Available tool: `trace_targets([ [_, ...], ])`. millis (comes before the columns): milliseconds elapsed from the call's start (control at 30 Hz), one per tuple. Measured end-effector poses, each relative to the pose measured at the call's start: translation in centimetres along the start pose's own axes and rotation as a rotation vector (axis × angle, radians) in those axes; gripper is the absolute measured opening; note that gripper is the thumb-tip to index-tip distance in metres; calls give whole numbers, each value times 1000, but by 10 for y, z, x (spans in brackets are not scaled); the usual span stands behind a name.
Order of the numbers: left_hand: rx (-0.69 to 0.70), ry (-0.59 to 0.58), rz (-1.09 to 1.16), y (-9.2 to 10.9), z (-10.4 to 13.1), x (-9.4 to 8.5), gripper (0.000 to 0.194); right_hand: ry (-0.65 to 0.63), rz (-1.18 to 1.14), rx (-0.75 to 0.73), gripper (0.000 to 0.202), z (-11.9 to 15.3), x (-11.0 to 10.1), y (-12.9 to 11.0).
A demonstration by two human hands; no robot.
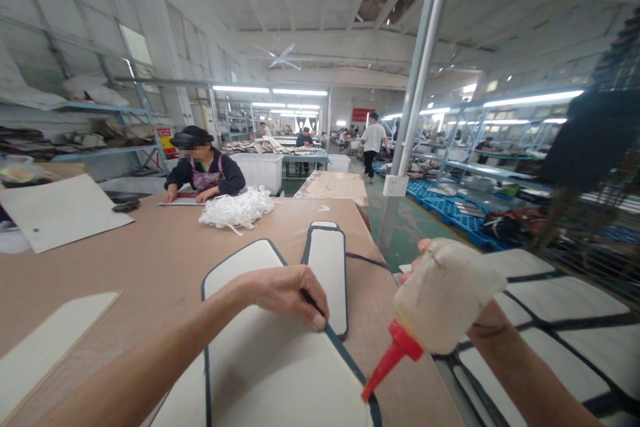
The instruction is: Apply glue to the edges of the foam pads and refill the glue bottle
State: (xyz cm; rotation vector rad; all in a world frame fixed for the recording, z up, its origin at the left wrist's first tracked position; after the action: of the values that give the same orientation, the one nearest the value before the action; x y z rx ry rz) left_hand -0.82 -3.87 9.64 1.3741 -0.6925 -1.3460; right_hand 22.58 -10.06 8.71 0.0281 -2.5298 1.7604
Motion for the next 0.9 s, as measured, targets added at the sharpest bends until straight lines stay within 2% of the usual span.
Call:
trace_targets([
  [100,6,39,-5,-2,5,-4,39,-62,-154,13,51,2,-2,5],
  [300,23,153,-33,-10,17,-15,34,137,-90,-59,53,9,-26,26],
  [433,49,226,-69,-16,26,-21,32,174,-83,-58,49,16,-31,32],
  [600,76,294,-90,-26,36,-26,32,215,-66,-59,64,14,-43,42],
  [800,65,391,-43,-35,45,-28,31,279,-37,-90,58,23,-37,47],
  [900,46,433,-39,-38,48,-28,31,327,-30,-76,63,25,-33,45],
])
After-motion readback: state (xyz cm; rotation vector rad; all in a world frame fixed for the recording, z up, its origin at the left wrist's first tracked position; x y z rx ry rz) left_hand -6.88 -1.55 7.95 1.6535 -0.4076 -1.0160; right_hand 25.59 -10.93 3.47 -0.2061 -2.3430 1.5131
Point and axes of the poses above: each hand's wrist, its own z-axis away from the middle knuckle, its own x-axis out of the palm, y = z × x, the point moved 4 cm from there along -z, towards the middle knuckle, and after that the axes turned 14 degrees about z, right-handed, at the moved point
